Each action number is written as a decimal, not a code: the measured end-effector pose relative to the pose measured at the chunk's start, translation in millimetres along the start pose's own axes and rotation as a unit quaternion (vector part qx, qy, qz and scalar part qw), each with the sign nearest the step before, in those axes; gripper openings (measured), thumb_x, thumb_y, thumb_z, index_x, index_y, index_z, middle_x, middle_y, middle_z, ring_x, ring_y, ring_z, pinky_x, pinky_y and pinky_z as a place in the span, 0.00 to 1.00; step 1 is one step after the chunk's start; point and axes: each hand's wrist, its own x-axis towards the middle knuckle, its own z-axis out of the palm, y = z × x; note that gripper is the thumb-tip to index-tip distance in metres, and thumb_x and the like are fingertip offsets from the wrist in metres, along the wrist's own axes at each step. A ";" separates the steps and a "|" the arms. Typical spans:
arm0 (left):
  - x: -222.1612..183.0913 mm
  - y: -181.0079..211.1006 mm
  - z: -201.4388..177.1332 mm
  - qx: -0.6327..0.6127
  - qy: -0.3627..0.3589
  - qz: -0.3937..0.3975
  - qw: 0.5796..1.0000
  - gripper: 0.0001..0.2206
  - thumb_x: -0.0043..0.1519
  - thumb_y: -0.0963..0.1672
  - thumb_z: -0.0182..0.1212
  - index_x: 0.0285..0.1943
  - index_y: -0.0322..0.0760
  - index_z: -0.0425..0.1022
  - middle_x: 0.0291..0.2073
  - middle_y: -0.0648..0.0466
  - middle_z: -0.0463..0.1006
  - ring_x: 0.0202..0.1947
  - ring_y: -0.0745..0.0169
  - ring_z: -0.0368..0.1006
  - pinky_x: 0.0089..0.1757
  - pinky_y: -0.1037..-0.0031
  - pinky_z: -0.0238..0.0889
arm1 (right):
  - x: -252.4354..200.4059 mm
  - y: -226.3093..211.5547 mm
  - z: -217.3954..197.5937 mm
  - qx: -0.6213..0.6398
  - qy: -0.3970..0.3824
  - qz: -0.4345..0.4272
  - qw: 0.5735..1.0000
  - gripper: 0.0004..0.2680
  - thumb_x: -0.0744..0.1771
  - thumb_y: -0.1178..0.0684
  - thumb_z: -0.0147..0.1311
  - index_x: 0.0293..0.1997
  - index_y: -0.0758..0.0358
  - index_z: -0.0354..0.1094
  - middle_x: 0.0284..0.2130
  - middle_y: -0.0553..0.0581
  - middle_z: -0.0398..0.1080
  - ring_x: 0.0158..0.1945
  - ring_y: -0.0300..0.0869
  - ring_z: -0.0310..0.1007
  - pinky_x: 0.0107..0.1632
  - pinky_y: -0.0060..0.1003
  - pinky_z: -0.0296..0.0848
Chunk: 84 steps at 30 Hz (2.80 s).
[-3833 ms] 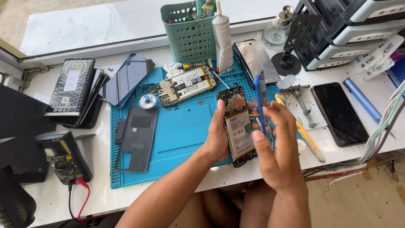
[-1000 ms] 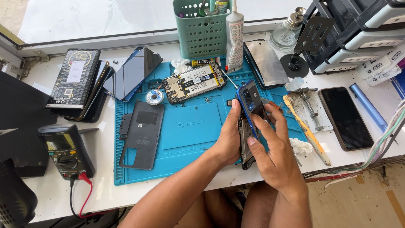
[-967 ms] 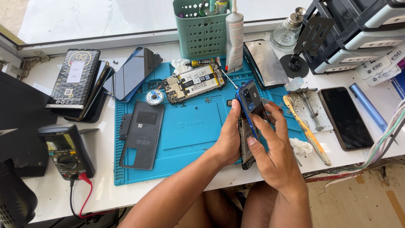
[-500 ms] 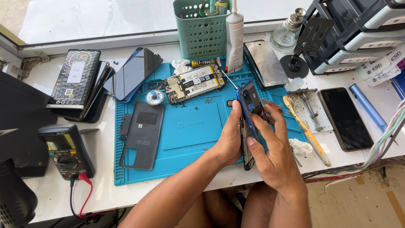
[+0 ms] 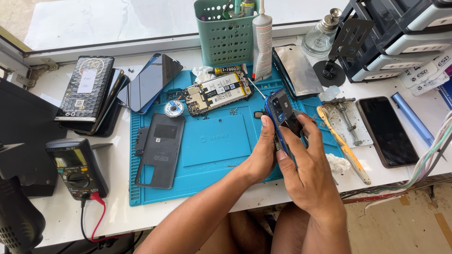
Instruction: The person is assembling a mobile phone by preparing a battery and installing it into the phone frame.
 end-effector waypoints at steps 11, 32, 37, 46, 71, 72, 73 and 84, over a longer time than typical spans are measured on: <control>-0.1 5.9 0.6 -0.021 0.006 0.010 1.000 0.45 0.60 0.67 0.32 0.72 0.32 0.63 0.60 0.42 0.72 0.62 0.49 0.69 0.66 0.57 0.60 | 0.5 2.5 4.1 0.070 -0.026 0.061 0.995 0.18 0.70 0.47 0.40 0.68 0.59 0.61 0.71 0.63 0.43 0.70 0.56 0.55 0.67 0.54 0.61; 3.8 -2.5 -8.4 -0.116 0.042 0.031 0.992 0.37 0.65 0.66 0.36 0.56 0.35 0.72 0.42 0.50 0.78 0.42 0.60 0.76 0.47 0.70 0.72 | -0.5 -12.0 11.9 0.049 -0.023 0.080 0.995 0.20 0.71 0.41 0.37 0.70 0.58 0.55 0.71 0.69 0.45 0.73 0.59 0.52 0.66 0.54 0.60; 3.5 -4.1 -8.4 -0.114 0.055 -0.002 0.992 0.32 0.65 0.65 0.44 0.53 0.38 0.73 0.41 0.52 0.77 0.42 0.62 0.75 0.48 0.70 0.71 | -0.3 -14.1 12.7 0.059 -0.019 0.078 0.995 0.21 0.71 0.40 0.33 0.70 0.63 0.53 0.70 0.69 0.48 0.72 0.57 0.56 0.65 0.52 0.63; 3.4 0.1 -3.2 -0.058 0.127 0.000 0.990 0.17 0.64 0.55 0.55 0.52 0.45 0.66 0.42 0.56 0.68 0.45 0.64 0.65 0.53 0.69 0.62 | -1.8 -7.4 18.8 0.041 0.014 0.033 0.998 0.17 0.71 0.50 0.39 0.67 0.68 0.48 0.67 0.71 0.55 0.72 0.60 0.55 0.69 0.52 0.58; 19.6 37.0 -43.2 -0.135 0.097 0.183 0.969 0.35 0.62 0.60 0.49 0.70 0.36 0.69 0.48 0.52 0.78 0.49 0.58 0.75 0.55 0.61 0.70 | -13.9 19.4 72.3 0.666 0.043 0.258 0.698 0.16 0.66 0.60 0.58 0.56 0.70 0.56 0.38 0.74 0.78 0.32 0.53 0.83 0.31 0.41 0.83; 20.9 38.2 -41.3 -0.129 0.090 0.186 0.970 0.35 0.62 0.60 0.48 0.71 0.35 0.69 0.48 0.52 0.78 0.49 0.58 0.76 0.54 0.62 0.71 | -14.1 17.9 75.4 0.685 0.040 0.278 0.672 0.10 0.66 0.60 0.59 0.48 0.70 0.61 0.37 0.74 0.79 0.34 0.54 0.83 0.32 0.44 0.84; 21.5 35.5 -41.3 -0.128 0.089 0.185 0.970 0.35 0.62 0.60 0.48 0.71 0.35 0.69 0.48 0.52 0.78 0.49 0.58 0.76 0.54 0.62 0.71 | -14.7 16.9 78.1 0.685 0.041 0.277 0.672 0.10 0.66 0.60 0.59 0.48 0.70 0.61 0.37 0.74 0.79 0.34 0.54 0.83 0.32 0.44 0.84; 28.2 25.8 -53.3 -0.083 0.073 0.194 0.975 0.35 0.64 0.60 0.46 0.69 0.34 0.70 0.46 0.47 0.79 0.48 0.56 0.76 0.54 0.60 0.71 | -13.8 0.1 68.6 0.722 0.047 0.279 0.631 0.06 0.67 0.64 0.52 0.47 0.72 0.62 0.44 0.76 0.77 0.45 0.57 0.81 0.44 0.48 0.84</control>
